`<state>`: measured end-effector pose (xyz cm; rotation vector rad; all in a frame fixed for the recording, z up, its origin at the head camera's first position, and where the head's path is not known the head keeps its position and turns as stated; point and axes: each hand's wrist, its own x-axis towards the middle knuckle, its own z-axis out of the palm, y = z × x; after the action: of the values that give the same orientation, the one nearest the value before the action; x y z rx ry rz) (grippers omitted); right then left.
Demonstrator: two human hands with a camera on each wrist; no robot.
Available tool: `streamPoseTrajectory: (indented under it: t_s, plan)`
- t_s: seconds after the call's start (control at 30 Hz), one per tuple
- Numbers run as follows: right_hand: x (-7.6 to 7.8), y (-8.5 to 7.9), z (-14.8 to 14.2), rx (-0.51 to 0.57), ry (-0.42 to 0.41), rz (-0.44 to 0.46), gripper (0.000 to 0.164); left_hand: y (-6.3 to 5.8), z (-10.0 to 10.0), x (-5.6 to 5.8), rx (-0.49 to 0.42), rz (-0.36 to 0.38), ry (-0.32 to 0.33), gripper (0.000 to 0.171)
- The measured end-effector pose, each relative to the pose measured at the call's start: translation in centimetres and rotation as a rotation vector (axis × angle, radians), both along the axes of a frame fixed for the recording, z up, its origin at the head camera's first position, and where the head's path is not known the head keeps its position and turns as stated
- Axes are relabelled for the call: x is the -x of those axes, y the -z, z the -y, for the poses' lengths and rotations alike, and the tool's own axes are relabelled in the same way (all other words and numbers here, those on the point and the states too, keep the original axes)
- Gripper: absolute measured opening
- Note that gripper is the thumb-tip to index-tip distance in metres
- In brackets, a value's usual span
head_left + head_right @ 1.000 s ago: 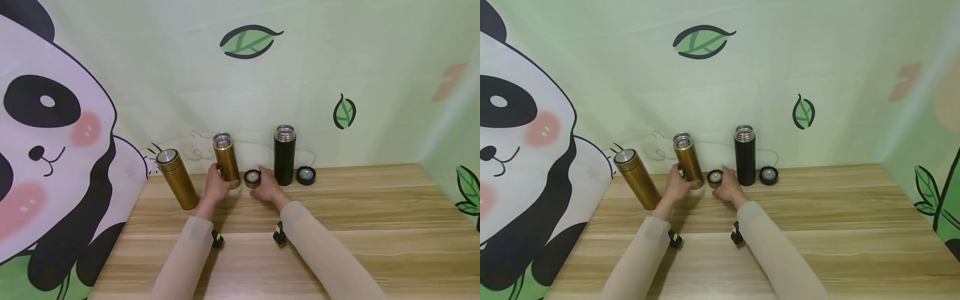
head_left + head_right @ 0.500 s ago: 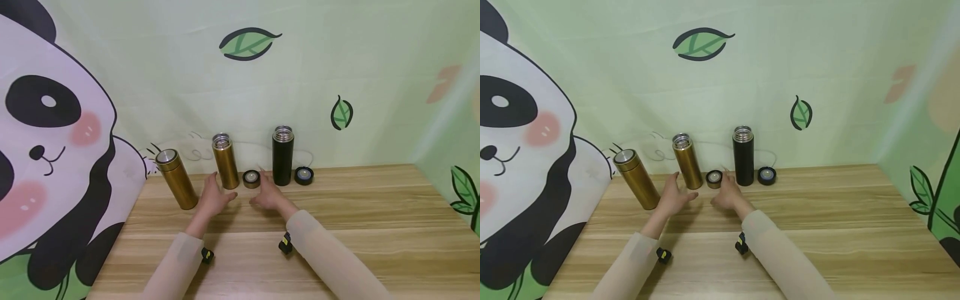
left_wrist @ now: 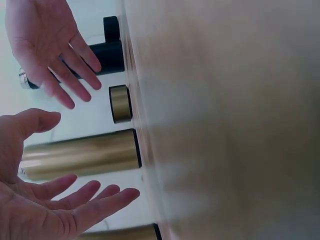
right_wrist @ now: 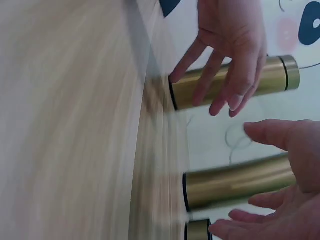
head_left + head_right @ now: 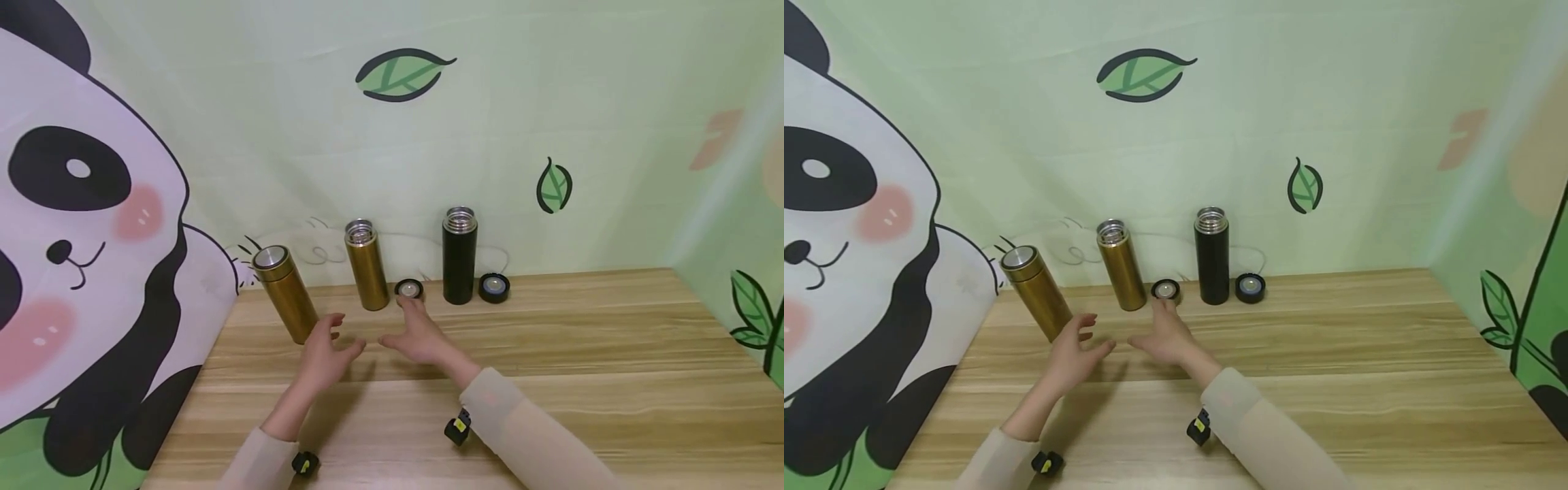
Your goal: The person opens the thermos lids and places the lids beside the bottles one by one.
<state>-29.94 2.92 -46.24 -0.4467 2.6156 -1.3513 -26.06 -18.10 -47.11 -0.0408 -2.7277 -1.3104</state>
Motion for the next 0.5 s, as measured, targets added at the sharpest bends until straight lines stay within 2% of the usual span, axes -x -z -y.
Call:
streamPoseTrajectory:
  t_s: [0.13, 0.3, 0.5]
  plan:
    - [-0.4, 0.0, 1.1, 0.078, -0.032, 0.009, 0.083, 0.0, 1.3, -1.1, -0.04, 0.018, 0.0, 0.065]
    - [-0.1, 0.5, 2.8, 0.21, -0.087, 0.015, 0.07, -0.1, 3.0, -1.7, -0.058, 0.031, -0.014, 0.064]
    - [0.1, 0.7, 4.8, 0.33, -0.135, 0.053, 0.063, -0.7, 5.1, -1.9, -0.062, 0.021, -0.109, 0.055]
